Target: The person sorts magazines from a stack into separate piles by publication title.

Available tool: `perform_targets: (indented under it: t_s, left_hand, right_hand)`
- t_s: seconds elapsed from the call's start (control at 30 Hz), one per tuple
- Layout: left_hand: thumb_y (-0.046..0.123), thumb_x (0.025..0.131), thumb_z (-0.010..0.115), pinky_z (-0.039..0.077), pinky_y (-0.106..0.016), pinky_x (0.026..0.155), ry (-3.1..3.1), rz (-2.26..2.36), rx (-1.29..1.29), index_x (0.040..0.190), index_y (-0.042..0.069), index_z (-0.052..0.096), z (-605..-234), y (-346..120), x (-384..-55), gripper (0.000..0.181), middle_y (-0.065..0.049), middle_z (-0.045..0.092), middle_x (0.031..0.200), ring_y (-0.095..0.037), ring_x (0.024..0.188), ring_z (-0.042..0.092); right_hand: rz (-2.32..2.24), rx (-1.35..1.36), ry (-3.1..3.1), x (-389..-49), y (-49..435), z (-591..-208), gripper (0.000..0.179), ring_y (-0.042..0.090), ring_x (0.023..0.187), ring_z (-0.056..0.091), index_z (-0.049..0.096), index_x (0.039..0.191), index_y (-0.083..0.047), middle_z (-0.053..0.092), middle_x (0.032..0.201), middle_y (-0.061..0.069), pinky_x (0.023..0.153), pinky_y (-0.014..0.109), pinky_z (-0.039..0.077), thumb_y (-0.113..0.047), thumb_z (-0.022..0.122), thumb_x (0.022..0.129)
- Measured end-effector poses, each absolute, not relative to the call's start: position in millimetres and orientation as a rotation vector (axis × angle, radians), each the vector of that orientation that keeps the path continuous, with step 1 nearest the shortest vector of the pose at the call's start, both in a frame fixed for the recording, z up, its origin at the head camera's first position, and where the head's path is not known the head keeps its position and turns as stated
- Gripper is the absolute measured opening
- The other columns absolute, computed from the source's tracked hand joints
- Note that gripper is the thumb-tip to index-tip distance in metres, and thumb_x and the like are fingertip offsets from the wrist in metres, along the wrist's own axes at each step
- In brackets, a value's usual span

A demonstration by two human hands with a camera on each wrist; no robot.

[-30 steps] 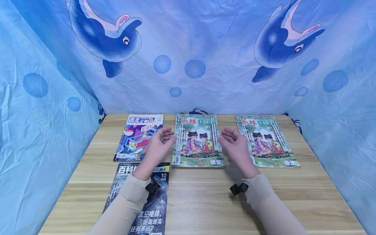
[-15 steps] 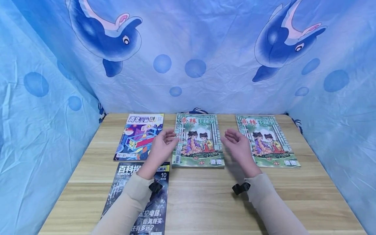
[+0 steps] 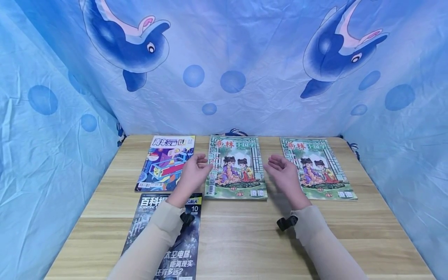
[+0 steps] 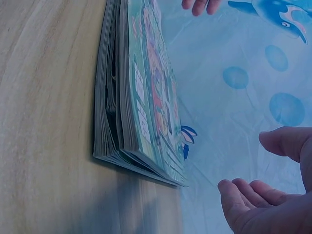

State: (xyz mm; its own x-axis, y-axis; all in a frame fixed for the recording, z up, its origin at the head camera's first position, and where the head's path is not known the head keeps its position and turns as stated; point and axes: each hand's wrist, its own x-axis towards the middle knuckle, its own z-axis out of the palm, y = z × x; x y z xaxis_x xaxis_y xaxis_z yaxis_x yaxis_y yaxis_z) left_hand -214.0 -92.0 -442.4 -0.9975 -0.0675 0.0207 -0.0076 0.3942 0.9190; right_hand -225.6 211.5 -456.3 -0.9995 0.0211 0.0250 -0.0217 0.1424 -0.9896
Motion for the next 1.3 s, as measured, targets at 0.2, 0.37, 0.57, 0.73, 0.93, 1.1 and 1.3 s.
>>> perform_targets:
  t_s: [0.2,0.37,0.57,0.73,0.93,1.1,1.3]
  left_hand:
    - [0.021,0.099,0.066,0.052,-0.046,0.094,-2.628,-1.653,0.132,0.145,-0.003,0.046,-446.2,-95.9,-226.3,0.056,-0.021,0.057,0.133,-0.033,0.116,0.058]
    - [0.021,0.099,0.065,0.052,-0.047,0.093,-2.652,-1.653,0.166,0.145,-0.005,0.047,-450.6,-98.2,-236.6,0.056,-0.022,0.057,0.132,-0.034,0.116,0.058]
    - [0.021,0.099,0.066,0.05,-0.048,0.097,-2.687,-1.63,0.209,0.143,-0.006,0.049,-456.6,-96.2,-245.2,0.054,-0.022,0.057,0.133,-0.035,0.12,0.056]
    - [0.021,0.1,0.064,0.047,-0.049,0.102,-2.72,-1.616,0.246,0.145,-0.004,0.048,-460.8,-95.5,-252.2,0.054,-0.021,0.054,0.138,-0.036,0.127,0.051]
    - [0.021,0.1,0.064,0.047,-0.049,0.102,-2.753,-1.587,0.243,0.144,-0.005,0.048,-469.1,-96.6,-262.9,0.054,-0.022,0.055,0.136,-0.037,0.126,0.051]
    - [0.021,0.1,0.064,0.048,-0.048,0.1,-2.81,-1.541,0.237,0.143,-0.007,0.049,-473.3,-94.6,-269.1,0.053,-0.021,0.057,0.132,-0.036,0.122,0.054]
    - [0.021,0.098,0.063,0.049,-0.049,0.099,-2.843,-1.543,0.267,0.142,-0.007,0.05,-472.8,-90.4,-273.3,0.053,-0.021,0.056,0.131,-0.035,0.12,0.054]
  right_hand:
    - [1.995,-0.016,-2.404,-234.2,211.9,-463.6,0.057,0.033,0.127,0.056,0.049,0.142,0.006,0.054,0.14,0.026,0.101,0.032,0.048,-0.008,0.074,0.093]
    - [1.945,-0.041,-2.454,-239.8,211.7,-465.9,0.059,0.031,0.125,0.057,0.05,0.142,0.006,0.056,0.138,0.023,0.1,0.034,0.049,-0.011,0.075,0.093]
    - [1.937,-0.053,-2.5,-246.8,211.9,-469.9,0.061,0.032,0.126,0.056,0.047,0.144,0.007,0.055,0.139,0.024,0.101,0.036,0.049,-0.013,0.075,0.093]
    - [1.902,-0.067,-2.541,-251.1,211.5,-473.5,0.062,0.034,0.126,0.055,0.047,0.144,0.007,0.056,0.138,0.024,0.1,0.039,0.05,-0.015,0.075,0.094]
    - [1.876,-0.082,-2.568,-255.6,211.4,-476.8,0.061,0.033,0.124,0.056,0.049,0.144,0.006,0.058,0.136,0.02,0.1,0.039,0.05,-0.016,0.075,0.093]
    - [1.866,-0.11,-2.583,-260.1,210.1,-480.3,0.06,0.032,0.123,0.056,0.049,0.144,0.006,0.058,0.136,0.019,0.101,0.039,0.049,-0.016,0.074,0.094]
    - [1.859,-0.169,-2.578,-265.2,207.7,-485.5,0.058,0.031,0.123,0.056,0.051,0.142,0.005,0.059,0.134,0.018,0.101,0.038,0.049,-0.015,0.074,0.093]
